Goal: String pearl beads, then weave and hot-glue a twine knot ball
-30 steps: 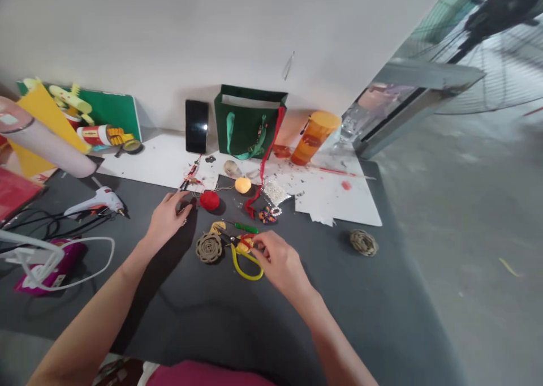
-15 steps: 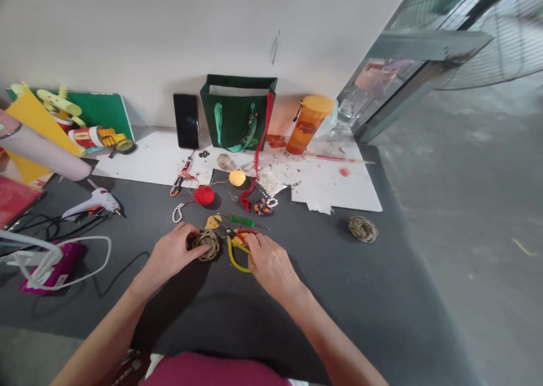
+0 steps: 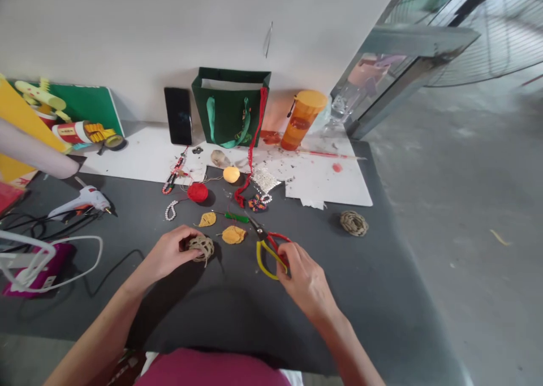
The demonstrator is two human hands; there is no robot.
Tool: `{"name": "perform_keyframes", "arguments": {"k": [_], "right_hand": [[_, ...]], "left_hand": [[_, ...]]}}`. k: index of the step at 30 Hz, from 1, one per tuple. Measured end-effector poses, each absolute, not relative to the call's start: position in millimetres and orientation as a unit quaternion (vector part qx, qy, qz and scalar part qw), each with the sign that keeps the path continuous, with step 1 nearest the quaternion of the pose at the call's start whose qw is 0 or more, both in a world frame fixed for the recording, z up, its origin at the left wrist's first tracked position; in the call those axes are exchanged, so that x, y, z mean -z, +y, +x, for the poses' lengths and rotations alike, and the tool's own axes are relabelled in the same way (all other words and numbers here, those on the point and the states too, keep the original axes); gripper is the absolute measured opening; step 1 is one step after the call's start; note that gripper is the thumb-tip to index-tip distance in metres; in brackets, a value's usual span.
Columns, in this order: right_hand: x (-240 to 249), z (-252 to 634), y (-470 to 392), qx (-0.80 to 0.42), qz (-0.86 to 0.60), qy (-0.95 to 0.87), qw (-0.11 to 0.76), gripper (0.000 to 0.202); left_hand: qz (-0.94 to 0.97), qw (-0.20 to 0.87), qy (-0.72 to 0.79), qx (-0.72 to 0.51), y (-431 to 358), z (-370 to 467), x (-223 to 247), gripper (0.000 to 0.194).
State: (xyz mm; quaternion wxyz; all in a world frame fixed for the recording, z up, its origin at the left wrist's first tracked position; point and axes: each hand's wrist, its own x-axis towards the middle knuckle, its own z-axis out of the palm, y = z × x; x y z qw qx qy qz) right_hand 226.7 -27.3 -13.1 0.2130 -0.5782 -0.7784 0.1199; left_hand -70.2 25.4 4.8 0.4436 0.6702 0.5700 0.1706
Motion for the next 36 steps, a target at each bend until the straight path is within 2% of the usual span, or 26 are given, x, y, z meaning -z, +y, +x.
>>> {"name": "perform_keyframes", "arguments": {"k": [3, 6, 9, 11, 15, 16, 18, 20, 22, 27, 29, 36], "right_hand": [[20, 243, -33, -0.106, -0.601, -0.766, 0.205, 0.013], [23, 252, -35, -0.102, -0.604, -0.768, 0.188, 0.011], [11, 239, -31, -0.100, -0.604, -0.771, 0.177, 0.009], [-3, 216, -26, -0.098, -0.595, -0.765, 0.229, 0.013], [-18, 159, -8, -0.255, -0.505, -0.759, 0.322, 0.042], [-17, 150, -3, -0.267, -0.490, -0.760, 0.335, 0.043], [-12, 140, 8, -0.252, -0.495, -0.742, 0.375, 0.028], [-6, 138, 18, -0.239, -0.507, -0.732, 0.387, 0.021], [-1, 135, 28, -0.222, -0.505, -0.753, 0.359, 0.020], [14, 113, 57, -0.102, -0.467, -0.858, 0.187, 0.020], [18, 106, 66, -0.081, -0.459, -0.871, 0.154, 0.019], [0, 136, 43, -0.132, -0.477, -0.845, 0.201, 0.023]], "left_hand": [[0.634, 0.490, 0.564, -0.199, 26, -69, -6, 0.020], [0.541, 0.595, 0.545, -0.237, 27, -66, -7, 0.018], [0.448, 0.679, 0.527, -0.248, 30, -57, -10, 0.025], [0.432, 0.694, 0.522, -0.242, 32, -49, -10, 0.029], [0.476, 0.676, 0.517, -0.223, 34, -38, -2, 0.023], [0.487, 0.670, 0.515, -0.222, 35, -38, 1, 0.022], [0.495, 0.665, 0.511, -0.228, 38, -43, 3, 0.022], [0.481, 0.661, 0.518, -0.252, 43, -53, 1, 0.026], [0.455, 0.648, 0.536, -0.292, 48, -63, -3, 0.030], [0.400, 0.624, 0.576, -0.345, 55, -76, -5, 0.037], [0.391, 0.629, 0.576, -0.347, 55, -77, -3, 0.038], [0.339, 0.703, 0.525, -0.340, 51, -75, 6, 0.037]]}}
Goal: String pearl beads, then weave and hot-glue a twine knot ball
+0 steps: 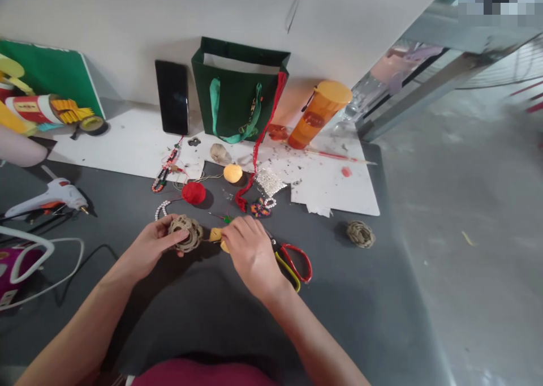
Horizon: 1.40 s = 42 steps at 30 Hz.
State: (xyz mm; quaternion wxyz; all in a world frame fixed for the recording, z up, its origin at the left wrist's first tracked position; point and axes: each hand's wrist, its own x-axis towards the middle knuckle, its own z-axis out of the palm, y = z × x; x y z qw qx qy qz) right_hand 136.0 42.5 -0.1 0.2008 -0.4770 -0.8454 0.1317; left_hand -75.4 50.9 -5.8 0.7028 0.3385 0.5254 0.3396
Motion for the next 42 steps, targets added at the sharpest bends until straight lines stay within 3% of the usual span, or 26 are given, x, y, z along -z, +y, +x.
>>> {"name": "perform_keyframes", "arguments": {"k": [5, 8, 13, 19, 25, 28, 34, 38, 42], "right_hand": [[7, 157, 22, -0.166, -0.504, -0.821, 0.208, 0.021], [12, 161, 29, -0.128, -0.556, -0.788, 0.233, 0.021], [13, 160, 48, -0.050, -0.567, -0.810, 0.144, 0.012], [12, 156, 58, -0.058, -0.561, -0.821, 0.090, 0.006], [-4, 166, 49, -0.237, -0.575, -0.754, 0.215, 0.011], [-5, 165, 34, -0.316, -0.580, -0.718, 0.219, 0.013], [14, 157, 22, -0.277, -0.605, -0.707, 0.241, 0.011], [3, 157, 17, -0.278, -0.596, -0.684, 0.316, 0.011], [-14, 148, 10, -0.365, -0.552, -0.646, 0.382, 0.022]], "left_hand": [[0.259, 0.795, 0.463, -0.295, 45, -56, 12, 0.035], [0.245, 0.817, 0.442, -0.279, 42, -46, 13, 0.031], [0.250, 0.825, 0.428, -0.271, 40, -41, 11, 0.030], [0.258, 0.834, 0.423, -0.244, 40, -38, 12, 0.030], [0.254, 0.830, 0.435, -0.240, 40, -38, 8, 0.034], [0.255, 0.833, 0.430, -0.236, 39, -38, 9, 0.036], [0.266, 0.823, 0.434, -0.250, 37, -41, 15, 0.032], [0.294, 0.800, 0.452, -0.261, 35, -40, 5, 0.038], [0.316, 0.771, 0.481, -0.273, 29, -29, -9, 0.037]]}}
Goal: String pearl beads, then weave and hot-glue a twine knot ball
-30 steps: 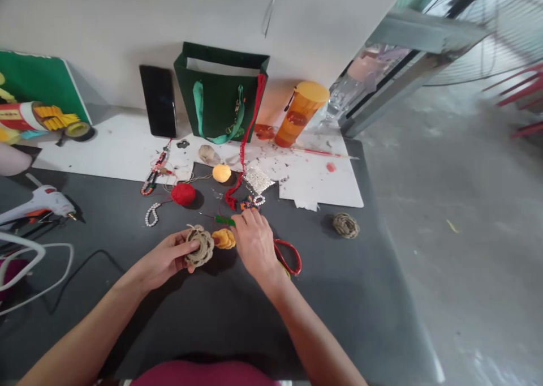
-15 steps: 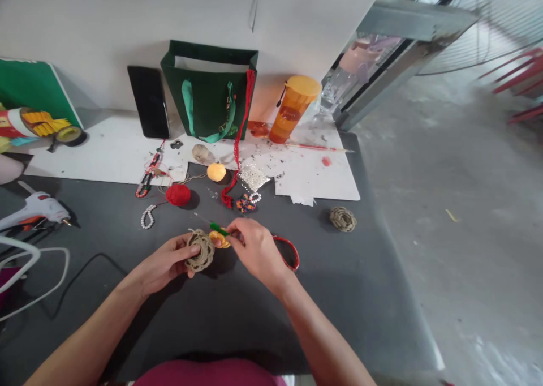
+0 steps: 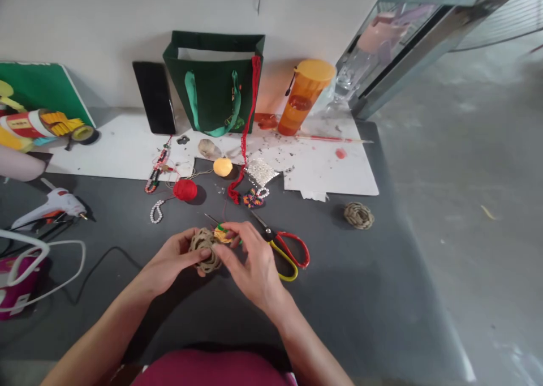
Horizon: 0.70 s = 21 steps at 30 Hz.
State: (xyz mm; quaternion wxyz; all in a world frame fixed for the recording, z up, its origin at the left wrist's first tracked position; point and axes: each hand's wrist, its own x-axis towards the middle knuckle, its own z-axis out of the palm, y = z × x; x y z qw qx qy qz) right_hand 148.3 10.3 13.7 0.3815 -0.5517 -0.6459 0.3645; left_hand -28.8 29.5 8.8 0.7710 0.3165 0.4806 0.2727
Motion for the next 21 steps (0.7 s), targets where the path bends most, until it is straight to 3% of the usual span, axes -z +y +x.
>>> {"name": "perform_keyframes", "arguments": {"k": [2, 5, 13, 21], "right_hand": [[-15, 141, 9, -0.394, -0.522, -0.642, 0.399, 0.031], [-8, 133, 11, -0.403, -0.494, -0.635, 0.436, 0.014], [9, 133, 13, -0.449, -0.510, -0.529, 0.508, 0.012], [7, 131, 11, -0.390, -0.530, -0.589, 0.469, 0.023]], "left_hand": [[0.337, 0.752, 0.497, -0.271, 25, -23, -12, 0.030], [0.368, 0.743, 0.494, -0.261, 20, -19, -13, 0.023], [0.307, 0.791, 0.442, -0.292, 21, -23, -2, 0.034], [0.313, 0.759, 0.478, -0.312, 19, -22, -1, 0.037]]}}
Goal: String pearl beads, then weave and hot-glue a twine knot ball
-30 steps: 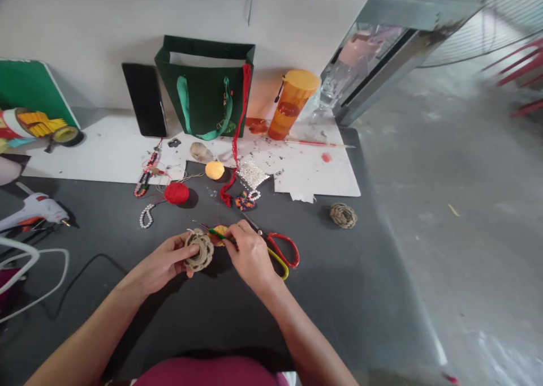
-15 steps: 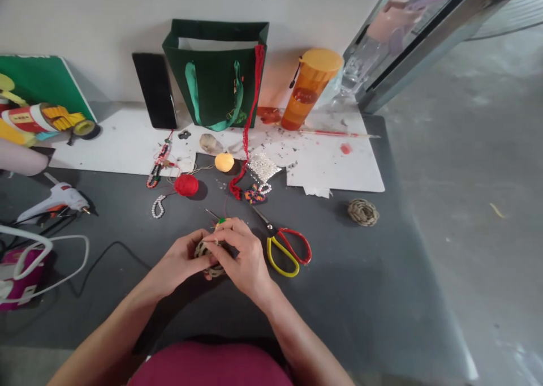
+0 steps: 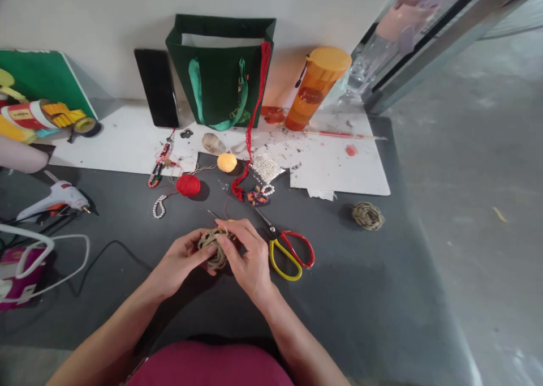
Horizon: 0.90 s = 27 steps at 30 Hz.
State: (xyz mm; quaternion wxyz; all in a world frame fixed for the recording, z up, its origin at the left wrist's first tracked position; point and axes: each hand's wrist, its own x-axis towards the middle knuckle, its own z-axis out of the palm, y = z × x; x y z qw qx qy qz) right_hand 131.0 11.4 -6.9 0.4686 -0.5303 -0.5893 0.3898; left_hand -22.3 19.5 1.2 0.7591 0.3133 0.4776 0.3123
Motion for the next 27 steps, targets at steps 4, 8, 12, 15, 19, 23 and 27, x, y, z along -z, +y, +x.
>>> {"name": "perform_keyframes", "arguments": {"k": [4, 8, 12, 15, 19, 23, 27], "right_hand": [[6, 134, 11, -0.396, -0.543, -0.606, 0.426, 0.034], [9, 138, 11, -0.402, -0.545, -0.588, 0.443, 0.019], [15, 137, 8, -0.437, -0.510, -0.532, 0.515, 0.016], [17, 135, 6, -0.454, -0.478, -0.529, 0.534, 0.013], [14, 134, 5, -0.463, -0.477, -0.536, 0.520, 0.015], [11, 133, 3, -0.512, -0.499, -0.490, 0.499, 0.029], [14, 129, 4, -0.563, -0.521, -0.466, 0.442, 0.025]], "left_hand": [[0.283, 0.741, 0.486, -0.368, 18, -21, 1, 0.037], [0.249, 0.762, 0.454, -0.389, 17, -22, -1, 0.037], [0.140, 0.845, 0.353, -0.376, 18, -24, -4, 0.042], [0.105, 0.889, 0.301, -0.329, 18, -26, -4, 0.037], [0.163, 0.846, 0.354, -0.363, 16, -26, -5, 0.039], [0.256, 0.732, 0.455, -0.437, 13, -25, -5, 0.061], [0.311, 0.678, 0.504, -0.436, 13, -26, -4, 0.064]]}}
